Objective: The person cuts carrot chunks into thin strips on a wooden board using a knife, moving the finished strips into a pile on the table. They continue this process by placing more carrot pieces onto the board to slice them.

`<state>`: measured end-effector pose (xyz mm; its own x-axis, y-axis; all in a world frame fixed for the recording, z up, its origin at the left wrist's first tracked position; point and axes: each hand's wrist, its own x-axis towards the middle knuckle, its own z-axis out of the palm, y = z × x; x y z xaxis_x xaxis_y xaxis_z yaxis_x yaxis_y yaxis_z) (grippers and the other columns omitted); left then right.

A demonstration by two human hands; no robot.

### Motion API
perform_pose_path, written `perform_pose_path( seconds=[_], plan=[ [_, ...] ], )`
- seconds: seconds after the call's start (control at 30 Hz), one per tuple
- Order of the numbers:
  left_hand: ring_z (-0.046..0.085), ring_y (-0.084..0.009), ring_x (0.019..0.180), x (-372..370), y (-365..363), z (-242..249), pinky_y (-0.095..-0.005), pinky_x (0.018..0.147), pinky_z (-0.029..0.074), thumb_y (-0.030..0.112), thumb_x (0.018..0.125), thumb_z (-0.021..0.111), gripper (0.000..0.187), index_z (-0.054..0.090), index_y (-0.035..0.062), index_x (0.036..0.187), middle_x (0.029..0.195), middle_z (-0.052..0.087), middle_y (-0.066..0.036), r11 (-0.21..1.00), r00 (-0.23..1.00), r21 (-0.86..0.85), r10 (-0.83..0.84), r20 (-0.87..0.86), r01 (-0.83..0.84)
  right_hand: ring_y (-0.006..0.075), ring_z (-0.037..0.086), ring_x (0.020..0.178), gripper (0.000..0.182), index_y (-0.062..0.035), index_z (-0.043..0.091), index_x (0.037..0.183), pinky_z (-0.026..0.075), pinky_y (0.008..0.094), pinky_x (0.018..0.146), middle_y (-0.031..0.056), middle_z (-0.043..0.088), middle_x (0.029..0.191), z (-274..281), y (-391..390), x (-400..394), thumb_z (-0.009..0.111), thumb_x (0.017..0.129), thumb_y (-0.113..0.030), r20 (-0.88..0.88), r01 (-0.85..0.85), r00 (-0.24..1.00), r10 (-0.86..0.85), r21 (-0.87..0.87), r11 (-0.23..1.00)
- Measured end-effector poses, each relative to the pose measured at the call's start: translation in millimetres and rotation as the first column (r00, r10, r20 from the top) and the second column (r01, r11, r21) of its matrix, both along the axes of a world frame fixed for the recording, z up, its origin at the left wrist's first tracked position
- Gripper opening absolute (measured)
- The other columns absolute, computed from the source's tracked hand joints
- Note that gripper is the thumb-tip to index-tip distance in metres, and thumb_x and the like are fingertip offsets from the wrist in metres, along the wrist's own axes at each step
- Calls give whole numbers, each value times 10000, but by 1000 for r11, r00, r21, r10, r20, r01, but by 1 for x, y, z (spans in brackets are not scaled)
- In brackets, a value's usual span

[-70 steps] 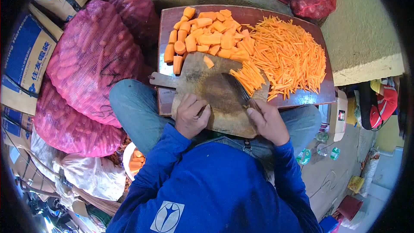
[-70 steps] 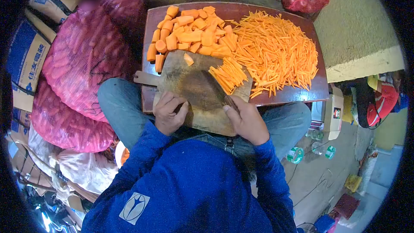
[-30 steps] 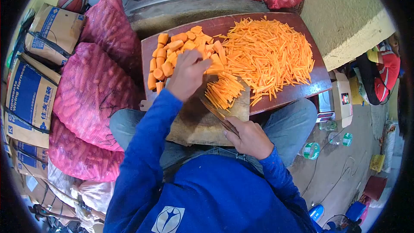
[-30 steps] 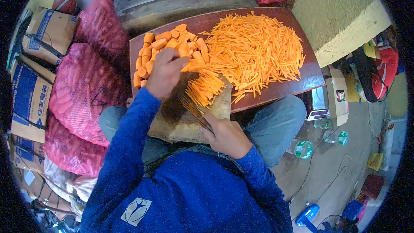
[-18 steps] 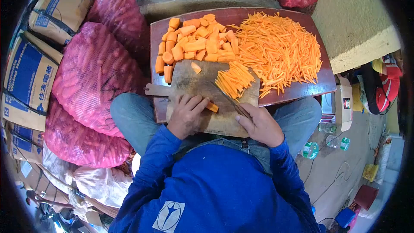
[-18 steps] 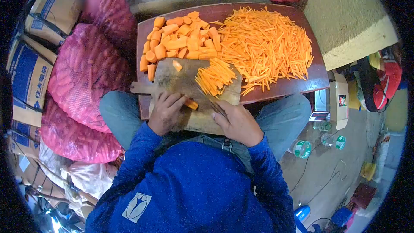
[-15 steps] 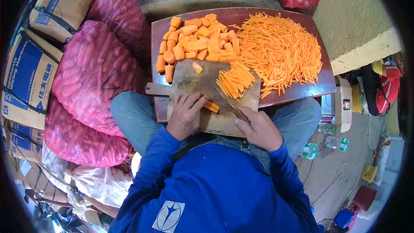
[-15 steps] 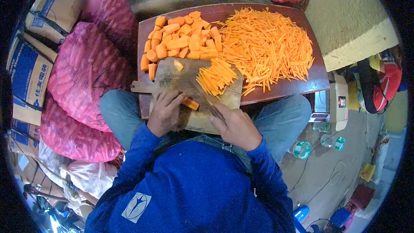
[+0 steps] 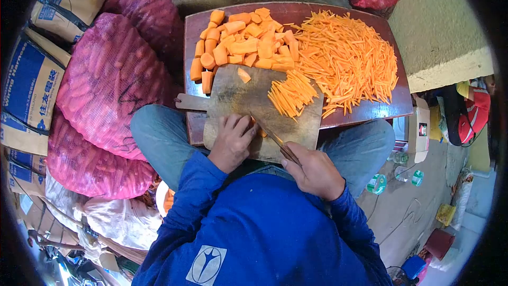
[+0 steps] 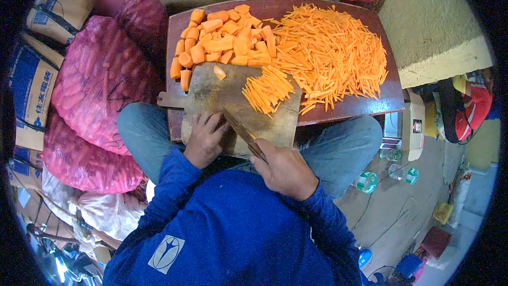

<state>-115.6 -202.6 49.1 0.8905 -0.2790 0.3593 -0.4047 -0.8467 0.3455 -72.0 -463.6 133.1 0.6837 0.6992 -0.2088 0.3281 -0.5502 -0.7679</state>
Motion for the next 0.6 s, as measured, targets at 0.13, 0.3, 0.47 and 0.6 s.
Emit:
perform_pose_path(
  seconds=[0.13, 0.3, 0.47, 0.6],
  plan=[
    [566, -331, 1135, -2, 0, 1, -492, 989, 423, 129, 777, 707, 425, 750, 6, 1182, 1229, 639, -118, 995, 1000, 100, -22, -15, 23, 546, 700, 871, 314, -19, 564, 1242, 543, 625, 741, 305, 724, 910, -2, 7, -3, 642, 1055, -259, 22, 2, 1000, -2, 1, 1000],
    [570, -329, 1125, -1, -3, 4, -491, 1013, 424, 132, 827, 687, 368, 763, 2, 1163, 1242, 649, -117, 998, 1000, 61, -28, 14, 27, 552, 700, 882, 360, -21, 548, 1295, 544, 635, 768, 317, 728, 937, 20, 5, -6, 639, 1051, -269, 30, -42, 999, 44, -56, 998],
    [572, -336, 1116, -2, -3, -3, -493, 1027, 428, 123, 849, 679, 344, 762, -14, 1153, 1243, 655, -122, 1000, 1000, 12, -23, 8, 23, 525, 699, 876, 321, -24, 582, 1277, 553, 585, 738, 291, 715, 935, -10, 28, 14, 668, 1029, -208, 34, -38, 999, 41, -82, 996],
    [577, -342, 1102, -2, 0, -3, -491, 1024, 442, 115, 836, 678, 348, 752, -31, 1144, 1240, 654, -137, 1000, 1000, -17, -10, 28, 10, 533, 698, 883, 342, -20, 574, 1293, 548, 597, 747, 307, 708, 903, 2, 29, 9, 672, 1024, -208, 40, -35, 998, 38, -74, 997]
  ],
)
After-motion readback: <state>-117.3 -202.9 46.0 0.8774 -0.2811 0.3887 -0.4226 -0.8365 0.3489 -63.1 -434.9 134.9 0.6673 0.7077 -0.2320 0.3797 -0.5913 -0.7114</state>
